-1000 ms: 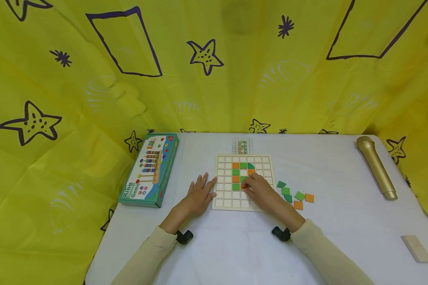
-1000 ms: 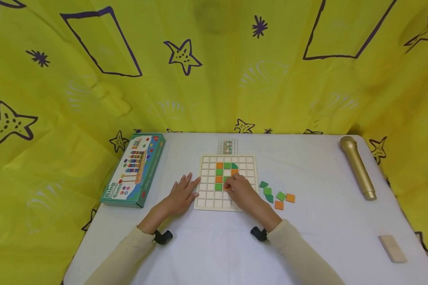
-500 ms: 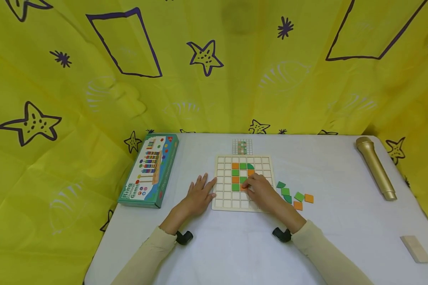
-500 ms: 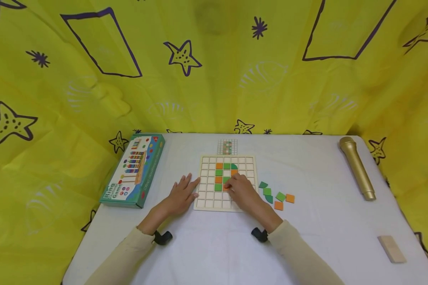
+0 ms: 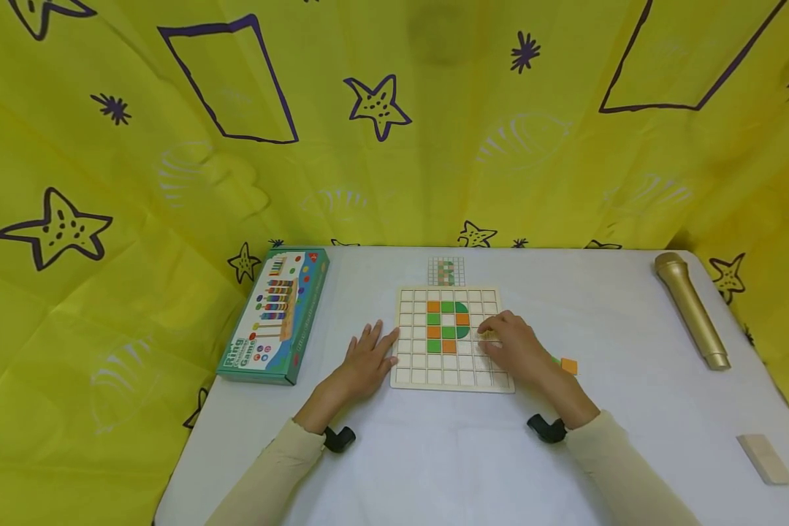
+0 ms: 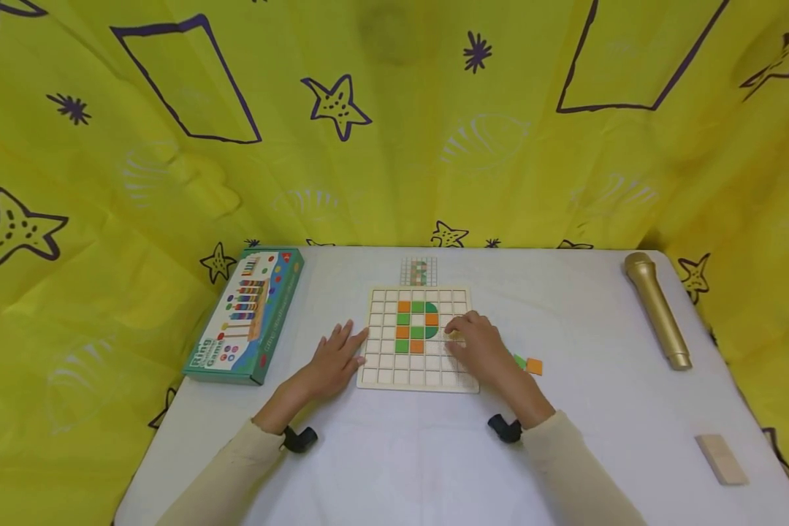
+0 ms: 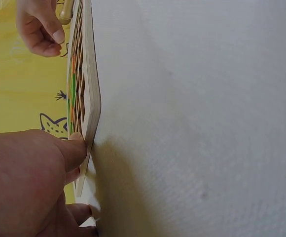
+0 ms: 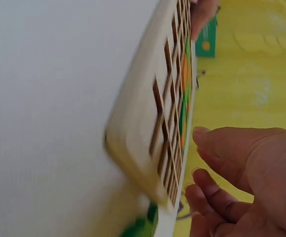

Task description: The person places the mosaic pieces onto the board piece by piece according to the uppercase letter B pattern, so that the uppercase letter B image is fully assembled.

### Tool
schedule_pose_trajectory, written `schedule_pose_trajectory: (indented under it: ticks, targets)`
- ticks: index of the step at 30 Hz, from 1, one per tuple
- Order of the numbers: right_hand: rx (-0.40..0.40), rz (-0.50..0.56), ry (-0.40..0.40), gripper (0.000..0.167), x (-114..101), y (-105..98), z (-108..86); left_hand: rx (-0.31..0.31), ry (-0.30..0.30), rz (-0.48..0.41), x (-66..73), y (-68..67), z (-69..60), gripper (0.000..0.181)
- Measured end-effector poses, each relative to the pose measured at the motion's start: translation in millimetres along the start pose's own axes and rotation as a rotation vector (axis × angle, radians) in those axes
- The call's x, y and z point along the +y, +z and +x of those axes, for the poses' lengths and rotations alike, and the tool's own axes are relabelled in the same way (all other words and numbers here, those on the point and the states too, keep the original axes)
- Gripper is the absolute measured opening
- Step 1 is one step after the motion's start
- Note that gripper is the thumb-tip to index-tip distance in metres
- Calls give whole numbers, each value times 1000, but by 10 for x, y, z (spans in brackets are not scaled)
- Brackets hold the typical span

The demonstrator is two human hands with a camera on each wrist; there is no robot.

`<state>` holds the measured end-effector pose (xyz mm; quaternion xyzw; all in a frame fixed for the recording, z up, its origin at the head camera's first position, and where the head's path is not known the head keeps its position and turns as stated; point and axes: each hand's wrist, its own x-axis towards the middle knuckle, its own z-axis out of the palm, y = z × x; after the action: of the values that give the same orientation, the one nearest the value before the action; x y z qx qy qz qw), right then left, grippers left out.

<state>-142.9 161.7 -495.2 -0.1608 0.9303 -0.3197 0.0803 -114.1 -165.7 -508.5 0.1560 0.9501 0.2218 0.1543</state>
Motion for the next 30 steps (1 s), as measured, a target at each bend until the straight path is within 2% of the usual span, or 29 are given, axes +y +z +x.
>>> schedule_pose_trajectory:
  ticks: [4,10,16,25,30]
  targets:
    - [-12,-20,81,32,137,-192,-35,-1,3,4,-10,5,-2,58]
    - [-60,-61,141,39,314,-374,-82,0,7,1,-15,11,0,58]
    - [-115,-48,125,30,387,-375,-102,-1,5,7,-10,9,2,58]
    - [-88,-56,64,19,405,-279,-47,-4,7,14,-11,11,2,58]
    - [-90,-30,58,21,427,-280,-33,0,9,8,-16,11,-5,58]
